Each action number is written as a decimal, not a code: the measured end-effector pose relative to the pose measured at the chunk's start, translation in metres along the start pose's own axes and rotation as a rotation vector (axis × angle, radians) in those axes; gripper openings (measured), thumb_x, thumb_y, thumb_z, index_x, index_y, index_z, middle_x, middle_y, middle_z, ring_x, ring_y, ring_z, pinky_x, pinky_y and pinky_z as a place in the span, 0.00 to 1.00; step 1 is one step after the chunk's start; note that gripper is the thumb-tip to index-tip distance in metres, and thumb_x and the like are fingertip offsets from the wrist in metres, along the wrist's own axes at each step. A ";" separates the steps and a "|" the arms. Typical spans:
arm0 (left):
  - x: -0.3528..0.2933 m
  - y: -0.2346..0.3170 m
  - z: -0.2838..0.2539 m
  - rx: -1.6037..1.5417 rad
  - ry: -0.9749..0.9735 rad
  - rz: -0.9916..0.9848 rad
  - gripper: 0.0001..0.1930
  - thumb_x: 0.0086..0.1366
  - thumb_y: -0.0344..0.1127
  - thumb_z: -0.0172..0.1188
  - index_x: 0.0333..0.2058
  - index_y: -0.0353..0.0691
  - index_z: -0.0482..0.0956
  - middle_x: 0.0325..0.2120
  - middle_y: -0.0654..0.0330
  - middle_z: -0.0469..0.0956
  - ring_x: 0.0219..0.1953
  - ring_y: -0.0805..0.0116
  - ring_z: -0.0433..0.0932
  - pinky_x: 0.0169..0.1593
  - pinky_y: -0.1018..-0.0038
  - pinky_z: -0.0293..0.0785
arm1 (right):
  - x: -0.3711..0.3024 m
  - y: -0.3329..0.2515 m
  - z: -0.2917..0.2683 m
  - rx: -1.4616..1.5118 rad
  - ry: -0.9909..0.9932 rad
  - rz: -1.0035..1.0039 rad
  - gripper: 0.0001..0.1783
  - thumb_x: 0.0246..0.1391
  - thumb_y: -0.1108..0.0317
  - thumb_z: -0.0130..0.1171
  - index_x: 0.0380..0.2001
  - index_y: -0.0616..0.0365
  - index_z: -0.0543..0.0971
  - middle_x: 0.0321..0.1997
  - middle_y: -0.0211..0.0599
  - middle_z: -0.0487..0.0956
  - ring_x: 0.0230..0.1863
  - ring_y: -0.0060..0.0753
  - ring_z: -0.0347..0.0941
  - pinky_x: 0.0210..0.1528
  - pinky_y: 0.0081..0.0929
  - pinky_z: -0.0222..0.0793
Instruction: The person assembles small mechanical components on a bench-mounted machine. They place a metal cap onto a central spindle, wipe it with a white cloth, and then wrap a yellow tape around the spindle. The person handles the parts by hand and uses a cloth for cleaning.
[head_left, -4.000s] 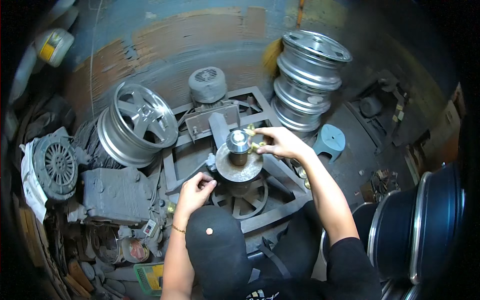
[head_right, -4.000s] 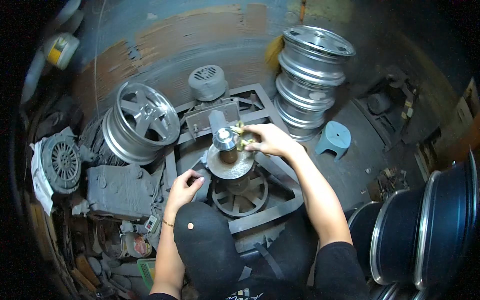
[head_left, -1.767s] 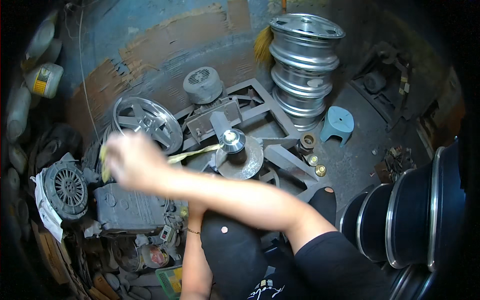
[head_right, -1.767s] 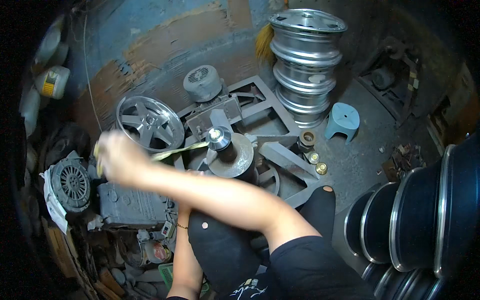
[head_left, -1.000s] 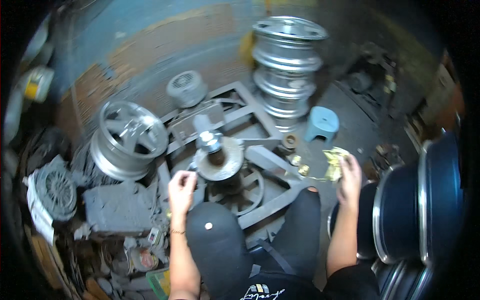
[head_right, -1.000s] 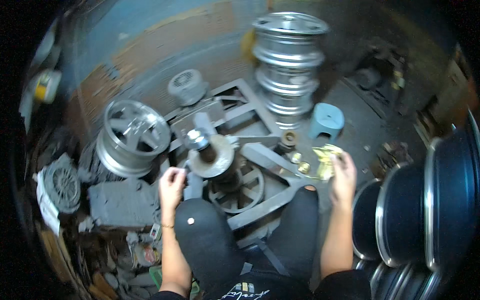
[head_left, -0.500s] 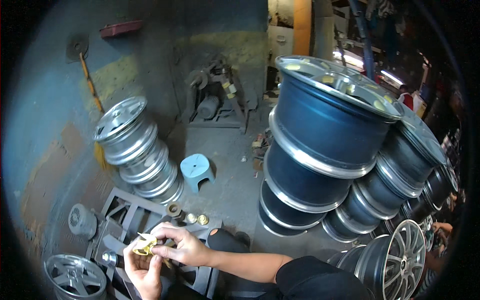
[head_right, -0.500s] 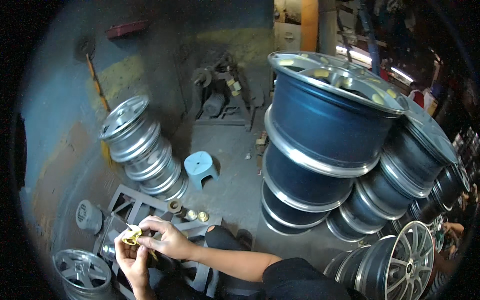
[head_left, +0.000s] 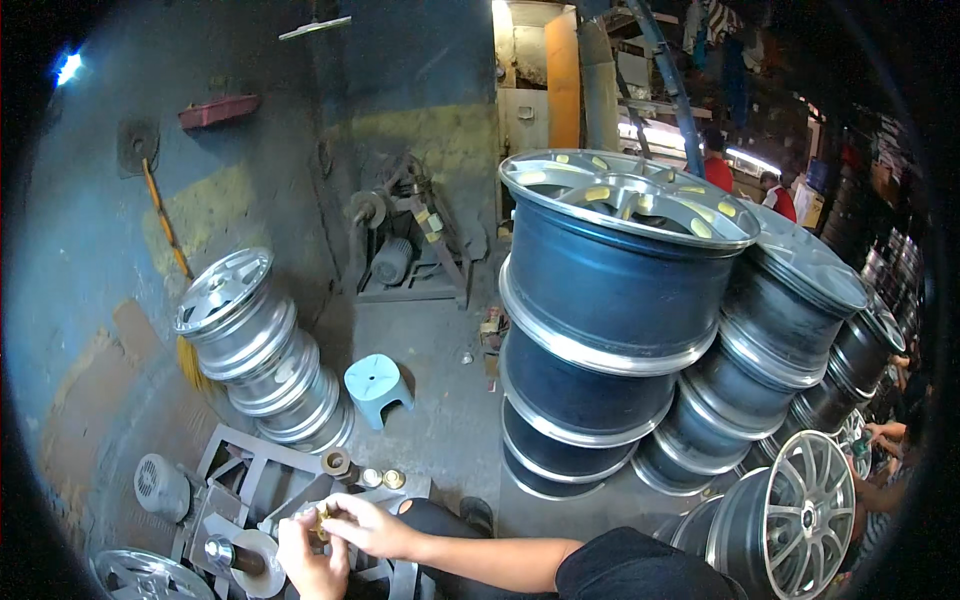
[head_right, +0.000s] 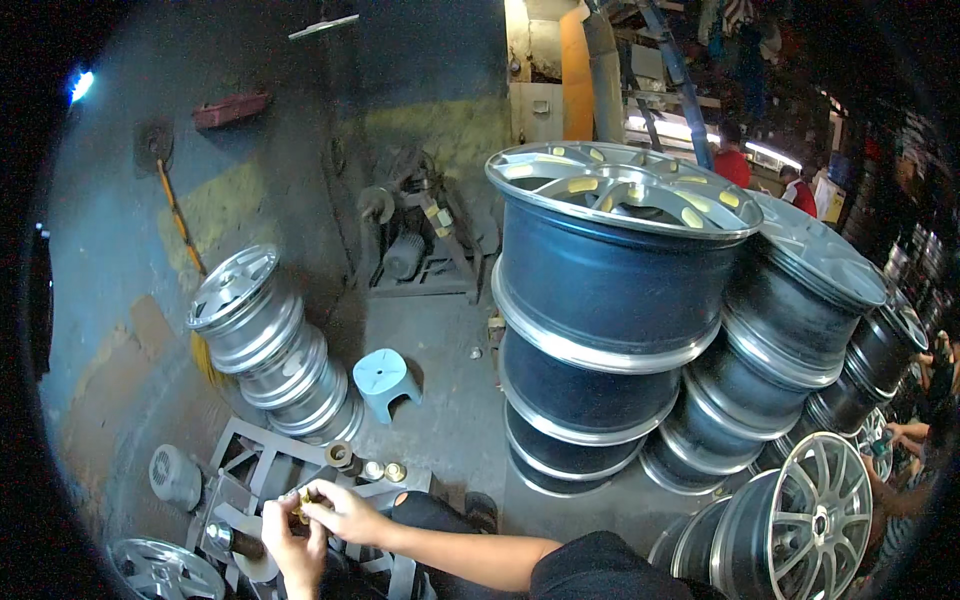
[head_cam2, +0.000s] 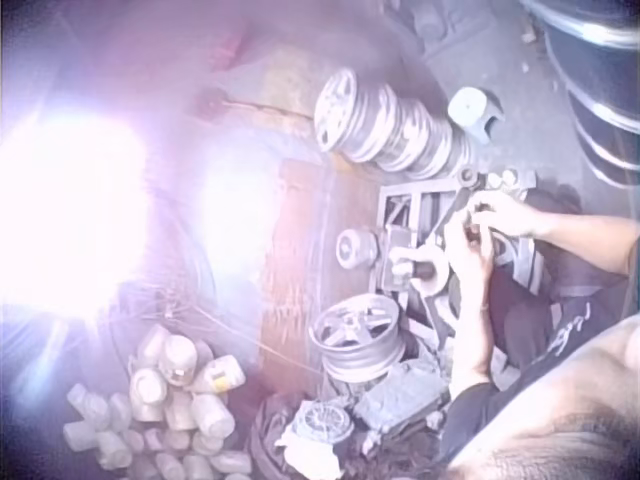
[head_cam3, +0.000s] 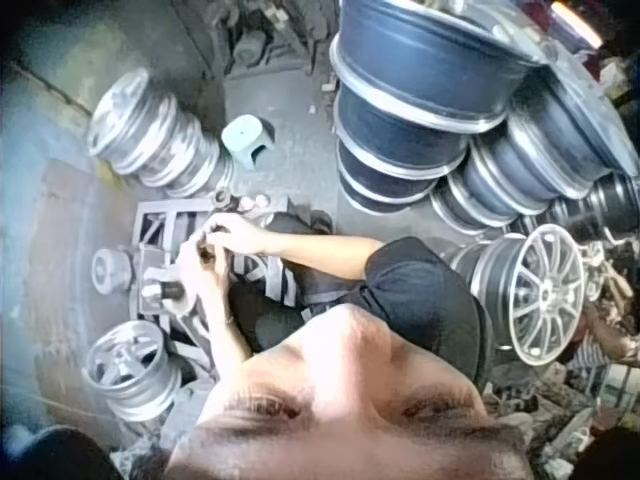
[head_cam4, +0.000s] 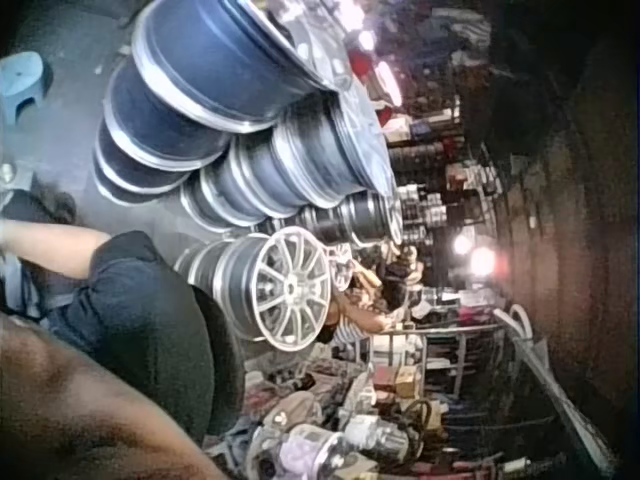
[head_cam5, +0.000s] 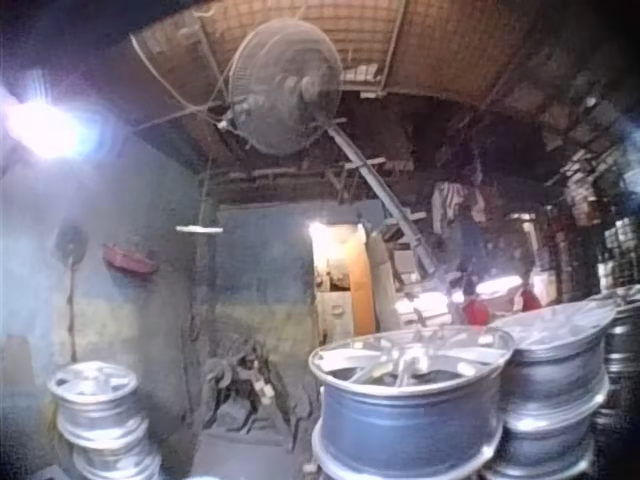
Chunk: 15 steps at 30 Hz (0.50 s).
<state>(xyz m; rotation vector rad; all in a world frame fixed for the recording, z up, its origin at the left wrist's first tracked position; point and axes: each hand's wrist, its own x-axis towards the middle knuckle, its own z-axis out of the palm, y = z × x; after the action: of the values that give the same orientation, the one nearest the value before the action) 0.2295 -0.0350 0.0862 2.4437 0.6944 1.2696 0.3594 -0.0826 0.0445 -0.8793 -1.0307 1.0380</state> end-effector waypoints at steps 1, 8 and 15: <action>-0.001 -0.002 0.000 0.000 -0.007 -0.062 0.15 0.50 0.24 0.64 0.38 0.31 0.75 0.31 0.50 0.75 0.31 0.57 0.76 0.37 0.69 0.72 | -0.002 0.003 0.004 0.020 0.022 -0.122 0.14 0.63 0.69 0.54 0.50 0.62 0.73 0.43 0.30 0.77 0.44 0.19 0.73 0.49 0.22 0.70; -0.003 -0.029 0.000 -0.071 0.036 -0.144 0.05 0.58 0.24 0.61 0.32 0.30 0.73 0.25 0.53 0.74 0.27 0.64 0.73 0.33 0.69 0.70 | -0.005 0.013 0.008 0.104 -0.005 -0.103 0.28 0.65 0.69 0.54 0.65 0.63 0.62 0.59 0.42 0.72 0.59 0.30 0.71 0.61 0.28 0.67; 0.003 -0.063 -0.009 -0.644 0.168 -0.480 0.04 0.66 0.27 0.56 0.35 0.34 0.71 0.31 0.62 0.72 0.31 0.76 0.69 0.37 0.78 0.68 | -0.017 0.010 -0.015 -0.388 -0.142 0.011 0.26 0.64 0.64 0.58 0.62 0.60 0.70 0.49 0.36 0.79 0.42 0.21 0.75 0.46 0.24 0.75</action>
<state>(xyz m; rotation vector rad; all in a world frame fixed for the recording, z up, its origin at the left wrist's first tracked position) 0.2062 0.0201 0.0632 1.5575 0.7156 1.2536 0.3688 -0.0973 0.0268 -1.1359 -1.3776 0.9337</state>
